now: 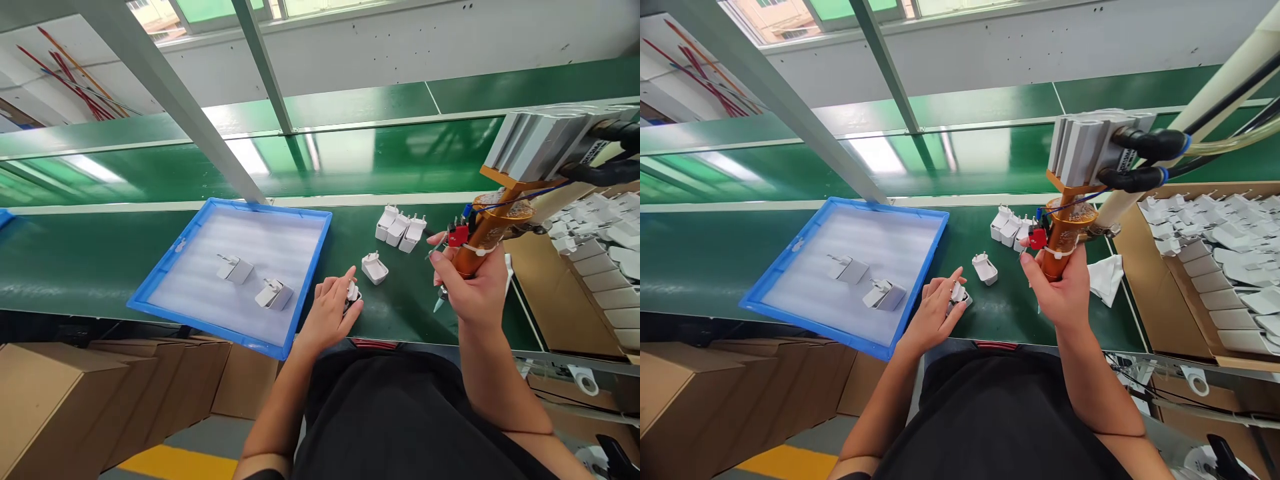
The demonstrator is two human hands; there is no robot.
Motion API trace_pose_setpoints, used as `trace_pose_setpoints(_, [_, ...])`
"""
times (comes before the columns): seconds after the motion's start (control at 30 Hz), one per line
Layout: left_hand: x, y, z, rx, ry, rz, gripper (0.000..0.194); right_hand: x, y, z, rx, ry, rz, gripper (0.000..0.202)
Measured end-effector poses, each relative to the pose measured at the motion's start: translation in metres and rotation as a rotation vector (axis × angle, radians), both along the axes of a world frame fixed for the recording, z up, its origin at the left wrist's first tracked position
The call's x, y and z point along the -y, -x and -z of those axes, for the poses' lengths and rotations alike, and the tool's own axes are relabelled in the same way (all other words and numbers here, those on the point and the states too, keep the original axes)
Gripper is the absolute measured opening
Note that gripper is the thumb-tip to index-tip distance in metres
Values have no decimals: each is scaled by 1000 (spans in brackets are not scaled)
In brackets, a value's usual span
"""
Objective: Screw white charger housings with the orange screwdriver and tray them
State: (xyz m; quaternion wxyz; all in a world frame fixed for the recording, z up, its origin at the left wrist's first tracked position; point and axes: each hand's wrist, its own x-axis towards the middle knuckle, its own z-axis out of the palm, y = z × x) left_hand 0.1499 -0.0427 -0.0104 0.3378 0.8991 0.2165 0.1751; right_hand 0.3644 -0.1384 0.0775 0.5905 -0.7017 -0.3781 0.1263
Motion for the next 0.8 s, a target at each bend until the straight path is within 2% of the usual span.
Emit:
trace_pose_setpoints(0.13, [8, 0, 4, 88, -115, -52, 41, 4, -3, 2, 8, 7, 18, 29])
trace_pose_setpoints(0.27, [11, -4, 14, 209, -72, -145, 21, 6, -5, 4, 23, 10, 13, 29])
trace_pose_setpoints(0.43, [16, -3, 14, 192, -48, -176, 28, 6, -8, 3, 38, -24, -2, 27])
trace_pose_setpoints(0.57, [25, -2, 12, 107, -96, -266, 35, 8, -9, 4, 7, -14, 18, 27])
trace_pose_setpoints(0.73, [34, -4, 15, 75, -87, -337, 23, 10, -12, 5, 11, 0, 23, 28])
trace_pose_setpoints(0.8, [38, -4, 17, 53, -121, -348, 25, 11, -13, 5, -4, -5, 24, 26])
